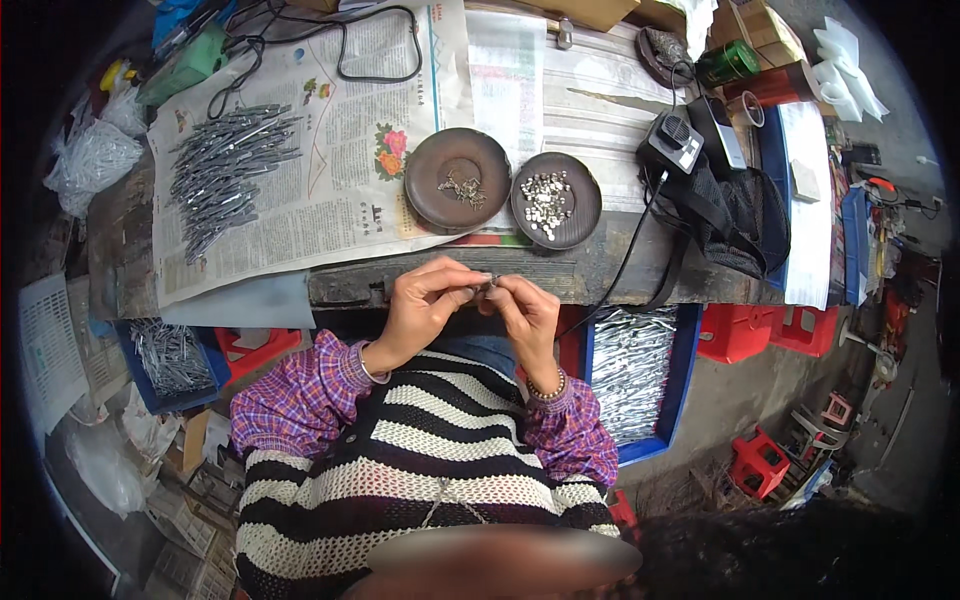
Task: Assembling small metal hardware components by hand at a workbench.
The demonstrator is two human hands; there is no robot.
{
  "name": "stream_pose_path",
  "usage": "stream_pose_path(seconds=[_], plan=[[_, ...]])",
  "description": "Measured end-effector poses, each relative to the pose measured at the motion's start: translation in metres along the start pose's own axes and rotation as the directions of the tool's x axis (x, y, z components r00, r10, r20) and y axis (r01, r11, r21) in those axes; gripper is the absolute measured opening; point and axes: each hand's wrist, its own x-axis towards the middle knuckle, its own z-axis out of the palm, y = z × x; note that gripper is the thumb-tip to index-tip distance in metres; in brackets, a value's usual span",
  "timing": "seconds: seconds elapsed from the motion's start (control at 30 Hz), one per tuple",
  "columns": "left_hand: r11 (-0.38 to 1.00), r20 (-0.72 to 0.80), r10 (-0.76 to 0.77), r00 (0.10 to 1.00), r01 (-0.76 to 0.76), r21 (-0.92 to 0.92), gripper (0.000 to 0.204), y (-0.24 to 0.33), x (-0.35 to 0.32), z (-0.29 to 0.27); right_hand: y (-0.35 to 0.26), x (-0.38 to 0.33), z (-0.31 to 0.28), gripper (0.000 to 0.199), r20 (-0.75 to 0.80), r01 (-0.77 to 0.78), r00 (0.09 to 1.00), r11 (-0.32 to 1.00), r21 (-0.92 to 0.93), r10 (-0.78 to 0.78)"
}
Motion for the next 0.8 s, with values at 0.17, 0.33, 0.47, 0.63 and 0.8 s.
stream_pose_path(seconds=[0.17,0.33,0.47,0.63,0.8], plan=[[1.0,0.005,-0.001,1.0,0.001,-0.008,0.022,0.002,0.002,0.002,0.0,-0.003,0.007,0.007,-0.124,-0.091,0.986,0.979,0.183,0.115],[1.0,0.025,0.007,1.0,-0.007,0.002,0.023,0.005,0.001,-0.004,-0.004,-0.001,0.002,0.007,-0.01,-0.228,0.968,0.899,0.374,0.25],[0.981,0.102,-0.13,0.986,0.143,-0.133,0.022,0.008,0.003,-0.008,0.004,0.0,-0.001,0.006,0.112,-0.286,0.958,0.841,0.459,0.265],[0.999,0.033,0.011,0.999,-0.012,0.034,0.022,0.012,0.004,-0.004,0.002,-0.005,0.014,0.009,-0.148,-0.143,0.962,0.883,0.447,0.231],[0.992,-0.024,0.078,0.997,-0.075,0.102,0.026,0.005,0.003,-0.007,-0.009,-0.003,0.014,0.008,-0.099,-0.235,0.948,0.872,0.43,0.303]])
